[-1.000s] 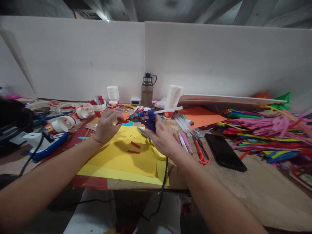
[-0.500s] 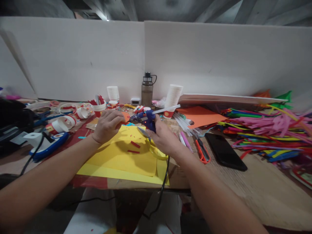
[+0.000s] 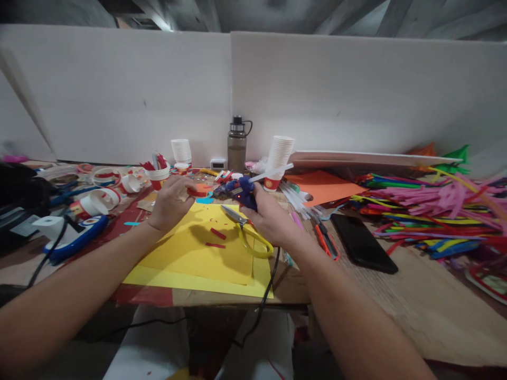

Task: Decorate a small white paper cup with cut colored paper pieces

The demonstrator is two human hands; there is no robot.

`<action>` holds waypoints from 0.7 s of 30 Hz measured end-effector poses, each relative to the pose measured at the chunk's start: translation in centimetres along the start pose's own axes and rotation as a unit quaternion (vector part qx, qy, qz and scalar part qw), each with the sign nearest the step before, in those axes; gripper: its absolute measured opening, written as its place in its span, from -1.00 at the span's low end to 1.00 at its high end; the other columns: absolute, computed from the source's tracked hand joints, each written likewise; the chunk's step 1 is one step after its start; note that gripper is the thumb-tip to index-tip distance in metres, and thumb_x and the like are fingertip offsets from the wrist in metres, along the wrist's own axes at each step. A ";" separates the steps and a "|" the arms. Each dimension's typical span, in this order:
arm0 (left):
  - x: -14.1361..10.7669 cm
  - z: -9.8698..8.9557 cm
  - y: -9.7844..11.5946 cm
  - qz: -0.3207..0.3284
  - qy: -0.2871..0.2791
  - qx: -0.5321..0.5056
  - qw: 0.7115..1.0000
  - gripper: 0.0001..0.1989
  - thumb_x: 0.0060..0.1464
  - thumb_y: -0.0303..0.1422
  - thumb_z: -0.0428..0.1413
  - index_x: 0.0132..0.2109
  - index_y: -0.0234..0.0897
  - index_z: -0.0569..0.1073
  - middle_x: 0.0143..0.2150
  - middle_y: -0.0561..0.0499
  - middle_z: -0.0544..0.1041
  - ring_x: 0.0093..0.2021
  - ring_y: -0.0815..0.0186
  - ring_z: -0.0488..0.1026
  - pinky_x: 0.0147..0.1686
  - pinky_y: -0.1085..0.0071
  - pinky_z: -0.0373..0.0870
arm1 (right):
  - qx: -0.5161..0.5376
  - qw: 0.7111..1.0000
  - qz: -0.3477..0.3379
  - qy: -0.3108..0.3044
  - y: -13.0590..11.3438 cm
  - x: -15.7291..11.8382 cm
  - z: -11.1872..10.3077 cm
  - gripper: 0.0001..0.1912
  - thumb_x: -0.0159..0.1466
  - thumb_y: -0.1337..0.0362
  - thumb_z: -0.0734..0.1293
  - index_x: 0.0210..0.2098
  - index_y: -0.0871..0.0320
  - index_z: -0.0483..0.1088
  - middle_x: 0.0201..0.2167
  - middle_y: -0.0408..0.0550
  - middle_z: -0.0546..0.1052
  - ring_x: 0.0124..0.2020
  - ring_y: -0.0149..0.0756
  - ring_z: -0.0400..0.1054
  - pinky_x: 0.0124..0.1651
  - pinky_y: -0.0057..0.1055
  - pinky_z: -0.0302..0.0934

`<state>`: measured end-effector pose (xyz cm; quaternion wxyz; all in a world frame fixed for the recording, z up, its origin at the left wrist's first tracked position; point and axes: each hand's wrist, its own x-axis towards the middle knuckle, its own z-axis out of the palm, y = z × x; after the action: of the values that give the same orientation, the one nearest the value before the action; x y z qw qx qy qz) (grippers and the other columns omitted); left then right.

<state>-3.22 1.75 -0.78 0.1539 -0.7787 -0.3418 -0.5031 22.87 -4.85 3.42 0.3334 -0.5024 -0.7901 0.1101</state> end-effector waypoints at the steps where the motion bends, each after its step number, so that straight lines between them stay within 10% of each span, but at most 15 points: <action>1: 0.0 0.1 -0.1 -0.028 0.006 -0.016 0.999 -0.74 -0.12 -0.67 0.09 -0.30 -0.22 0.40 -0.28 0.02 0.50 -0.16 0.23 0.44 -0.11 0.30 0.37 | 0.010 0.999 0.023 0.028 0.3 0.2 0.0 -0.57 0.21 0.20 0.28 0.06 0.16 0.26 -0.17 0.03 0.51 -0.23 -0.20 0.37 -0.17 -0.30 0.25; 8: 0.4 0.1 0.2 -0.115 0.024 -0.042 0.992 -0.73 -0.18 -0.68 0.13 -0.34 -0.23 0.41 -0.32 0.05 0.51 -0.25 0.28 0.45 -0.18 0.36 0.39 | 0.023 0.956 0.274 0.104 4.3 2.0 0.1 -0.82 0.16 0.27 0.22 -0.26 0.18 0.34 -0.51 -0.09 0.45 -0.54 -0.36 0.29 -0.48 -0.46 0.14; 21: 0.0 0.3 0.5 -0.076 0.004 -0.070 0.995 -0.74 -0.15 -0.66 0.12 -0.30 -0.25 0.43 -0.31 0.04 0.51 -0.27 0.31 0.44 -0.25 0.40 0.38 | -0.164 0.950 0.264 0.025 7.4 3.4 1.0 -0.72 0.25 0.26 0.21 -0.24 0.23 0.52 -0.40 0.17 0.58 -0.29 -0.10 0.47 -0.28 -0.35 0.24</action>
<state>-2.68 1.61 -0.88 0.0615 -0.7573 -0.3637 -0.5389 26.66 1.73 0.25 0.2250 -0.7434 -0.6278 0.0507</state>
